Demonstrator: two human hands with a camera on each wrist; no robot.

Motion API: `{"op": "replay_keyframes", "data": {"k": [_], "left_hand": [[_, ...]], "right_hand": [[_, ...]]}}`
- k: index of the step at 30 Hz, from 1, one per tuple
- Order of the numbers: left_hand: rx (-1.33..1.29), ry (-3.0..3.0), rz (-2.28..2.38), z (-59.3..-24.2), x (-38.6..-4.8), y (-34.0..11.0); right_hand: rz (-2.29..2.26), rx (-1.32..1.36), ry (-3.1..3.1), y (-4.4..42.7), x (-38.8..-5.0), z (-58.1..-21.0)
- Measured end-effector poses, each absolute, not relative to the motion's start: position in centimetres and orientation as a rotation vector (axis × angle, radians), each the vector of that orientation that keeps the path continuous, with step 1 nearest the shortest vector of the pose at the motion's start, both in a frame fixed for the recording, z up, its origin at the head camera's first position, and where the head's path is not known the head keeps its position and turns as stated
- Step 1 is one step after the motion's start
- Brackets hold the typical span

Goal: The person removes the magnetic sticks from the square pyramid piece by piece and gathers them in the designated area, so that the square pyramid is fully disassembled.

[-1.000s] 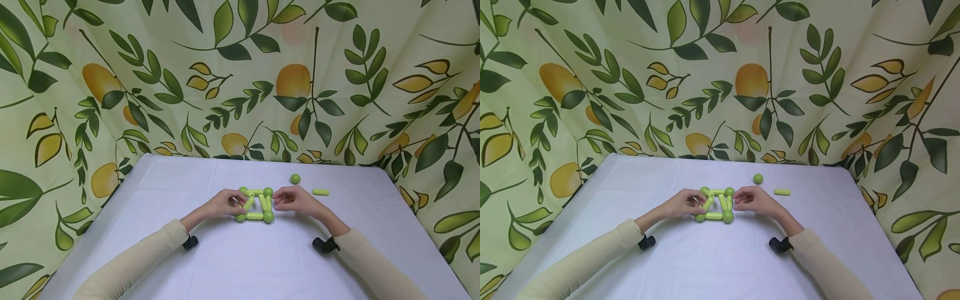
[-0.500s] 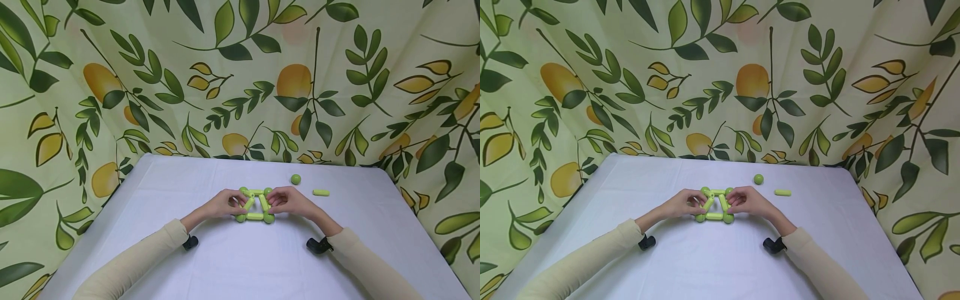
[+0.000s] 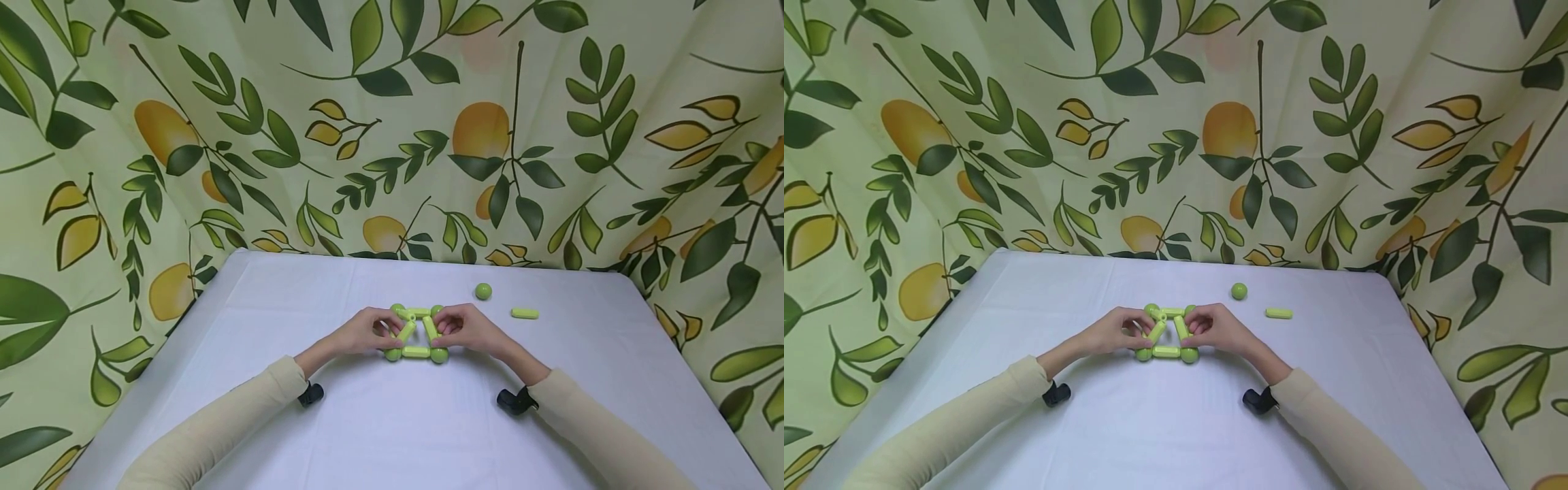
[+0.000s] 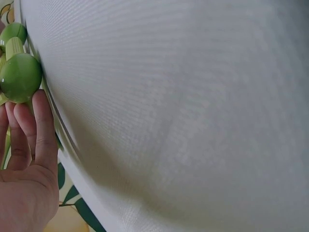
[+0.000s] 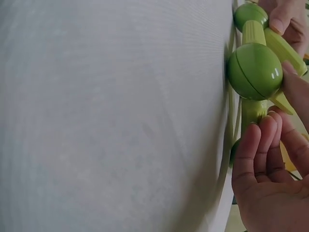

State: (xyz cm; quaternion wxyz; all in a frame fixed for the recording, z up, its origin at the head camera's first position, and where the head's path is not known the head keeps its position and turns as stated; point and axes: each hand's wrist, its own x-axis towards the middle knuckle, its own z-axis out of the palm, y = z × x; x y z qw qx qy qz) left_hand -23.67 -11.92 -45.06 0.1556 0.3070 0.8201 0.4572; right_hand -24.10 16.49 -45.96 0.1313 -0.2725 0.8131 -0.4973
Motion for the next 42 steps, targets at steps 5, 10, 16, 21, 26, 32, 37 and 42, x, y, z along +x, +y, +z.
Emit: {"op": "replay_keyframes", "data": {"k": [5,10,16,21,26,32,37,42], "left_hand": [[0.879,2.346,1.311,-45.1,-23.7,-12.0],[0.875,2.346,1.309,-45.1,-23.8,-12.0],[0.880,2.343,1.314,-45.2,-23.8,-12.0],[0.876,2.335,1.325,-45.2,-23.7,-12.0],[0.885,2.333,1.322,-45.1,-23.7,-11.9],[0.919,2.322,1.338,-45.0,-23.6,-11.9],[0.901,2.328,1.328,-44.9,-23.6,-12.0],[0.922,2.331,1.333,-45.1,-23.7,-12.0]], "right_hand": [[-1.442,-0.776,2.367,16.3,-24.0,-45.9],[-1.454,-0.766,2.364,16.2,-23.9,-46.0],[-1.461,-0.763,2.373,16.2,-23.7,-46.0],[-1.495,-0.818,2.361,16.3,-23.7,-46.3],[-1.504,-0.825,2.347,16.5,-23.9,-46.5],[-1.497,-0.819,2.320,16.7,-24.0,-46.0],[-1.479,-0.909,2.327,16.6,-24.4,-45.7],[-1.443,-0.962,2.369,15.9,-25.0,-45.6]]}}
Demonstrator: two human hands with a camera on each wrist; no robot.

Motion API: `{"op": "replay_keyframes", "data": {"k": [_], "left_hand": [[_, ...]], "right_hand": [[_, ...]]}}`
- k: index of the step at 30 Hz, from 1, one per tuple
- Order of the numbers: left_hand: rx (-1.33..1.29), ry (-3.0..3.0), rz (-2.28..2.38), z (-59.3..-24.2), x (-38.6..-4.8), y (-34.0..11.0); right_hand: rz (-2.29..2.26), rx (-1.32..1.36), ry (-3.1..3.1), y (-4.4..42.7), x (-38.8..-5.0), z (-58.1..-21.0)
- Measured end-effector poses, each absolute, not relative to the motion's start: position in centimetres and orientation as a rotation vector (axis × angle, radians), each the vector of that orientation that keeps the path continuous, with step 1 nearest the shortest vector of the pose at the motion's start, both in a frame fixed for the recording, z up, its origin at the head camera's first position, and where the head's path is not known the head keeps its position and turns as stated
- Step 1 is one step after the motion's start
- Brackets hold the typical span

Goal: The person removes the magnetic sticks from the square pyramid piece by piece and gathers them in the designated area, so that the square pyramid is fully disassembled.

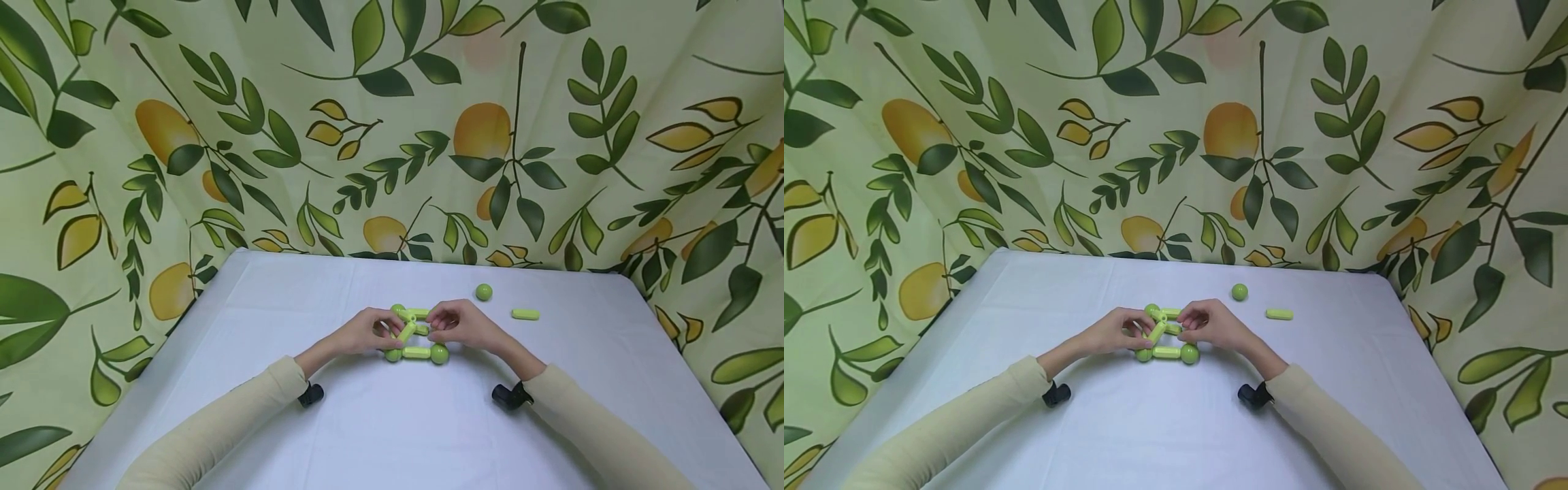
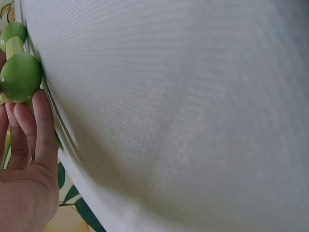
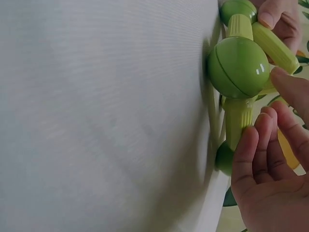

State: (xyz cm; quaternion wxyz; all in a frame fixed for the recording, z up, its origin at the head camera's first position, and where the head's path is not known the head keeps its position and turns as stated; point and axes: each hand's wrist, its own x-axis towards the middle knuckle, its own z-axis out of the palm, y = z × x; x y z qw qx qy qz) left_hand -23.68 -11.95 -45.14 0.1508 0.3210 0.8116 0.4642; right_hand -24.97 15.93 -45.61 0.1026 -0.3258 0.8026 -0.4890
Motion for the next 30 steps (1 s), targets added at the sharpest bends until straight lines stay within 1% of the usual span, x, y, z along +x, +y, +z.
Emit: {"op": "replay_keyframes", "data": {"k": [5,14,30], "left_hand": [[0.961,2.336,1.353,-45.2,-23.6,-11.9],[0.957,2.352,1.334,-45.2,-23.5,-12.0],[0.972,2.331,1.358,-45.1,-23.5,-12.1]], "right_hand": [[-1.388,-0.993,2.413,14.9,-25.4,-45.3],[-1.219,-0.917,2.519,13.5,-25.5,-44.5],[-1.106,-0.804,2.586,12.3,-25.6,-43.9]]}}
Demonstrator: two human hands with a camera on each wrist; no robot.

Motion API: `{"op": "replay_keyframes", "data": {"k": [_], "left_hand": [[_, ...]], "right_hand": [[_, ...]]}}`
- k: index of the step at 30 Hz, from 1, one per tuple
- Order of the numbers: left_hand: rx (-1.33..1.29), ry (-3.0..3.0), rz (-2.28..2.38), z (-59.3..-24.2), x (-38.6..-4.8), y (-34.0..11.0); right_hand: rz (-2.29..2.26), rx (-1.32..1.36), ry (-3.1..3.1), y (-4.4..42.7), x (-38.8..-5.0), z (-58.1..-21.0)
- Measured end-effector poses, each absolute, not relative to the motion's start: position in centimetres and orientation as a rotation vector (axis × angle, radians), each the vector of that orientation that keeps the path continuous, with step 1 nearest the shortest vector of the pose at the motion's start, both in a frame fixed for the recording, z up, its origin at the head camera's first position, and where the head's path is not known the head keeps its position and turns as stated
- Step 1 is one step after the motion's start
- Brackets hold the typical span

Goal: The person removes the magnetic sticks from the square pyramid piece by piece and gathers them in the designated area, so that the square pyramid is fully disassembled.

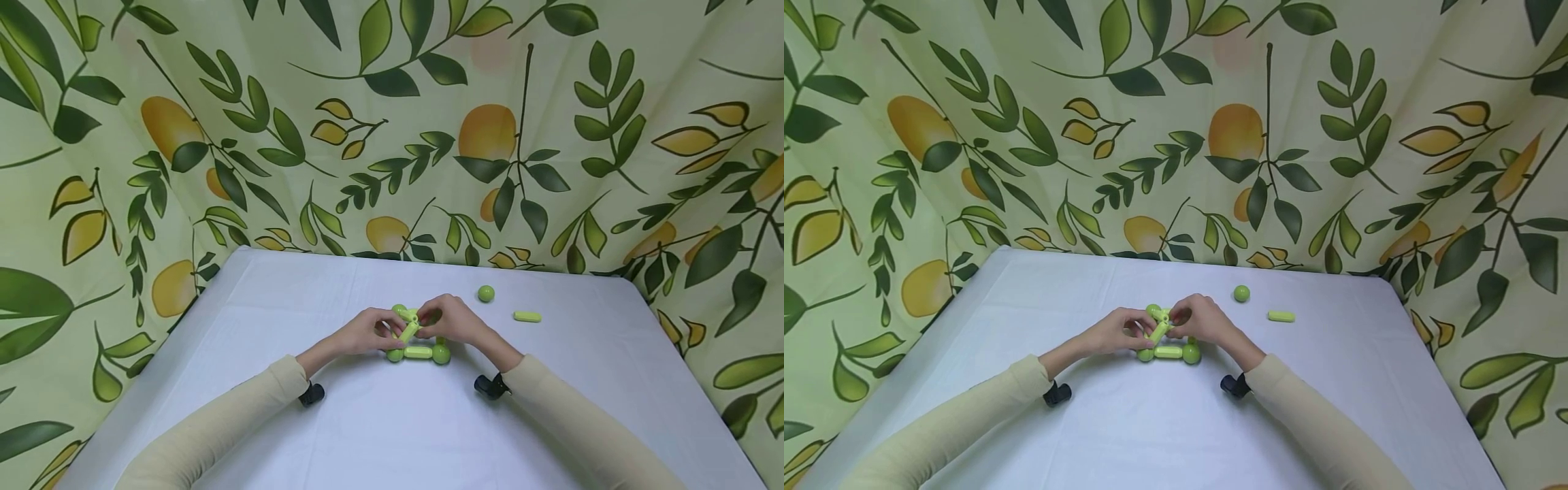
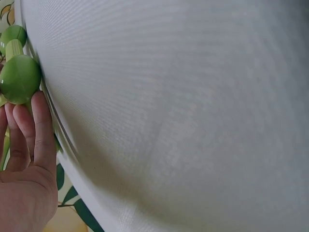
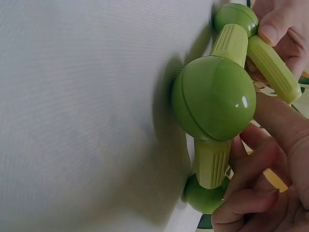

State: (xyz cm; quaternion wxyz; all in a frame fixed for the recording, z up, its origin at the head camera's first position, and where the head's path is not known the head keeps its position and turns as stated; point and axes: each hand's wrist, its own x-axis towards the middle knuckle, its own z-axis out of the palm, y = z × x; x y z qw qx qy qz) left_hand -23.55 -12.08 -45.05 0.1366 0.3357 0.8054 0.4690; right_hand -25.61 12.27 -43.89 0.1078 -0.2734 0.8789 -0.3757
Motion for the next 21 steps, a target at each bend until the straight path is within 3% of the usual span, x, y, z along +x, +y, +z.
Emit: {"op": "replay_keyframes", "data": {"k": [21], "left_hand": [[0.960,2.348,1.334,-45.1,-23.6,-11.9]], "right_hand": [[-1.209,-0.583,2.681,11.6,-24.4,-44.9]]}}
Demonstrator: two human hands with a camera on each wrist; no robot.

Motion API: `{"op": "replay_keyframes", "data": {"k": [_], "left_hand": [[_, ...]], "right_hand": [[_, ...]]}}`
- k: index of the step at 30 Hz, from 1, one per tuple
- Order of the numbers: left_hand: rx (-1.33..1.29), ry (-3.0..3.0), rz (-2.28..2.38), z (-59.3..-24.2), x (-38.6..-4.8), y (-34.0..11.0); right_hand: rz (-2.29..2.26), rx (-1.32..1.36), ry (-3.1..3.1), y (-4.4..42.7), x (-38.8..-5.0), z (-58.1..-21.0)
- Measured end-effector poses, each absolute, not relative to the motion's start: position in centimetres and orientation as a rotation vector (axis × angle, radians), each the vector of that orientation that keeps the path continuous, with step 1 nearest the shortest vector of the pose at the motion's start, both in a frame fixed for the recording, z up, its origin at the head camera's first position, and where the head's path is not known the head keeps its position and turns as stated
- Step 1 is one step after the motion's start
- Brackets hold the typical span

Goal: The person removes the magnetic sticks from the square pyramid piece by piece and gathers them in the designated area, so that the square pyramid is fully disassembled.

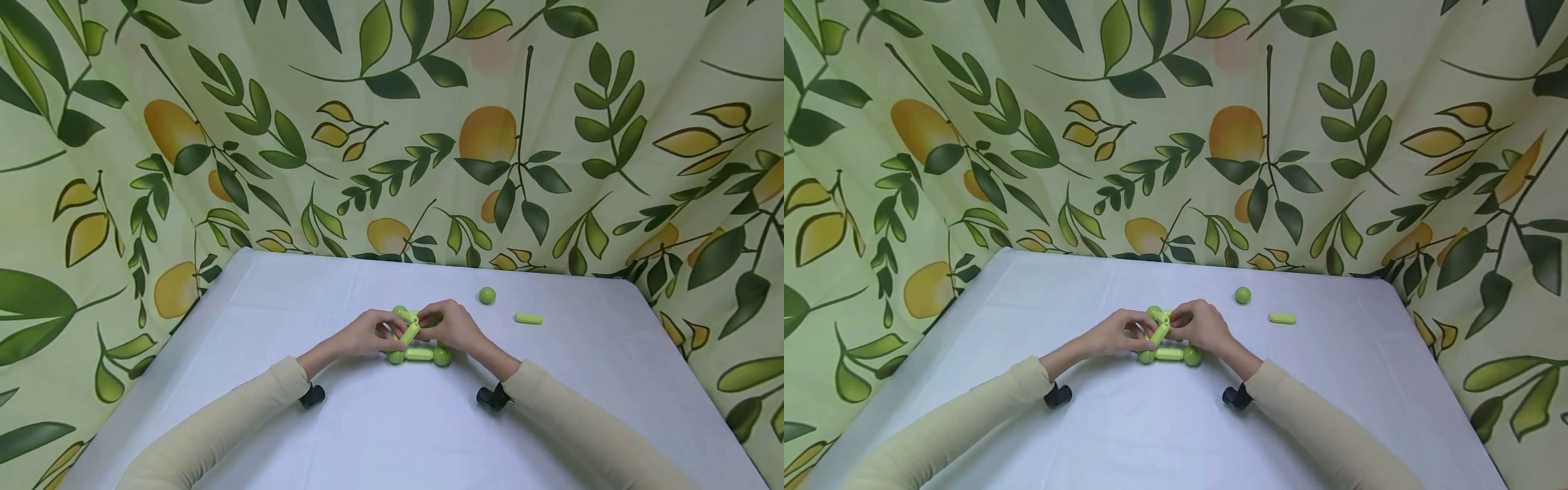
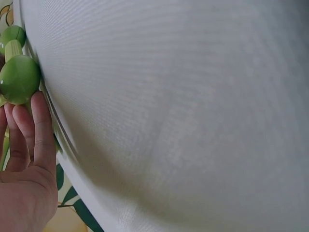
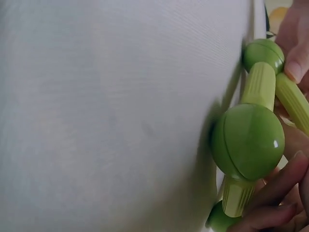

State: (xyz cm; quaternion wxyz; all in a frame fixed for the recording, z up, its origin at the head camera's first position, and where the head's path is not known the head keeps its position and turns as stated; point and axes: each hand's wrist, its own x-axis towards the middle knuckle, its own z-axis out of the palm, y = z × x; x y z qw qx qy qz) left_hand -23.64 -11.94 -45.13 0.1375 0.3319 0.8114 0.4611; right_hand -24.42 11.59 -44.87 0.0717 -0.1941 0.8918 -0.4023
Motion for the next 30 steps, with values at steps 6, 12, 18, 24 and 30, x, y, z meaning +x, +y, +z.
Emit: {"op": "replay_keyframes", "data": {"k": [6,12,18,24,30], "left_hand": [[0.931,2.350,1.327,-44.98,-23.56,-11.92],[0.928,2.358,1.319,-44.95,-23.56,-11.93],[0.938,2.360,1.317,-44.90,-23.56,-11.91],[0.921,2.353,1.327,-44.95,-23.55,-11.93],[0.916,2.356,1.327,-45.11,-23.66,-11.93]], "right_hand": [[-1.193,-0.496,2.673,11.21,-24.23,-45.00],[-1.148,-0.469,2.696,10.95,-24.17,-44.95],[-1.142,-0.471,2.692,10.87,-24.14,-44.76],[-1.146,-0.456,2.682,10.88,-24.09,-44.64],[-1.175,-0.463,2.634,10.96,-24.18,-44.45]]}}
